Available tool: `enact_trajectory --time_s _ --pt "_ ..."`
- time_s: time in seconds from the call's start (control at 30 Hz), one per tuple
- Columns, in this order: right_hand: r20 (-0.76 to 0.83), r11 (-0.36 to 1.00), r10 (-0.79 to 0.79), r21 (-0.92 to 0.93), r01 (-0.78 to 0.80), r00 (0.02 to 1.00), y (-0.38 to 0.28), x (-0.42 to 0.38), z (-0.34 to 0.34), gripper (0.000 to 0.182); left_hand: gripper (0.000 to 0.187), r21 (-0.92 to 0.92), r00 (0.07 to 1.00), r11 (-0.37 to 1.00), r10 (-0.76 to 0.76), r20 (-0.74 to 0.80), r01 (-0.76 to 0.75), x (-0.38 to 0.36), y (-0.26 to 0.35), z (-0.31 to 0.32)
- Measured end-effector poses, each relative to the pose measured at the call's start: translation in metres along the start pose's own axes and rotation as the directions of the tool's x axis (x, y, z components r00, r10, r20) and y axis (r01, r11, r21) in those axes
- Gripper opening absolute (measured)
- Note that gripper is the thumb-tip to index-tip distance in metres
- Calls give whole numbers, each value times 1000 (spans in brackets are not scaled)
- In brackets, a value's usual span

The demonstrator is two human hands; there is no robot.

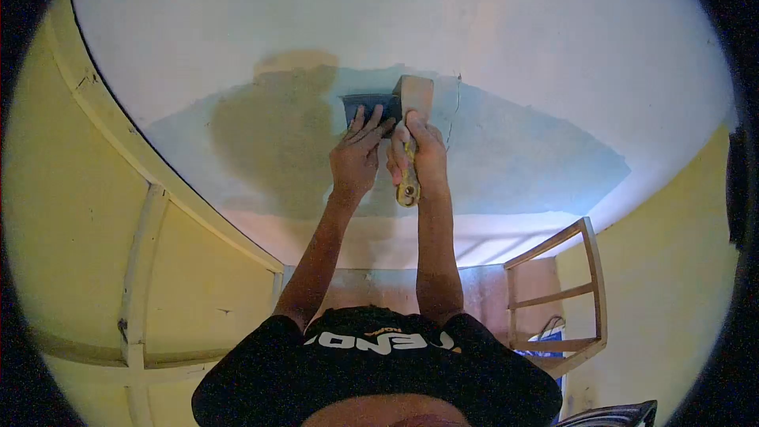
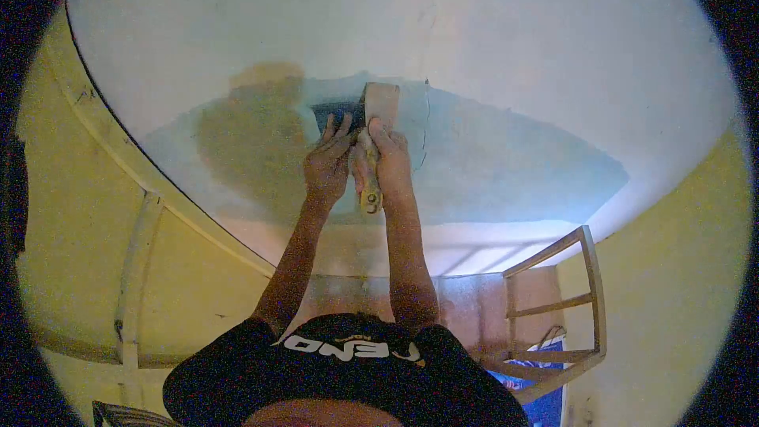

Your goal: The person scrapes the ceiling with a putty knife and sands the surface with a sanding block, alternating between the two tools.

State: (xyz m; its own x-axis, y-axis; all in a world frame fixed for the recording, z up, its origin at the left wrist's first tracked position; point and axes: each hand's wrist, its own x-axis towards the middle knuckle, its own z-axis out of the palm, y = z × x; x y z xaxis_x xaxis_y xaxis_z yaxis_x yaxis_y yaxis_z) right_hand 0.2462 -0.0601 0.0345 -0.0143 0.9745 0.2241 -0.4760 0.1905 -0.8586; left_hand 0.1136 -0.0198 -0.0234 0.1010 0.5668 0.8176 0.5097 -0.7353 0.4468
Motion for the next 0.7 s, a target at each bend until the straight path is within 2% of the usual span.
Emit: enact_trajectory --time_s 0.07,0.13,0.23,0.43,0.53,0.63,0.7 --pt "-30 1000 5 -22 -5 1000 5 -7 -6 46 52 55 999 998 -28 40 26 2 6 -2" --pt "-31 996 -17 -91 14 999 3 -7 -7 48 51 23 1000 1000 3 27 -4 0 4 -2" --pt "19 995 -68 -65 70 997 -11 0 0 50 51 16 1000 1000 13 10 -13 2 6 -5" --pt "-43 992 -63 -112 58 997 1 0 -6 50 54 46 1000 999 19 15 -20 4 0 -3" --pt "4 996 -63 -66 63 998 0 7 -7 49 55 37 1000 999 19 19 -19 0 2 -2" --pt "23 1000 4 -14 -3 1000 9 5 -11 50 56 44 999 999 19 32 -20 -1 -2 -3" --pt "31 995 -44 -83 46 999 -1 12 -8 50 55 55 999 998 23 38 -26 3 -6 -2"
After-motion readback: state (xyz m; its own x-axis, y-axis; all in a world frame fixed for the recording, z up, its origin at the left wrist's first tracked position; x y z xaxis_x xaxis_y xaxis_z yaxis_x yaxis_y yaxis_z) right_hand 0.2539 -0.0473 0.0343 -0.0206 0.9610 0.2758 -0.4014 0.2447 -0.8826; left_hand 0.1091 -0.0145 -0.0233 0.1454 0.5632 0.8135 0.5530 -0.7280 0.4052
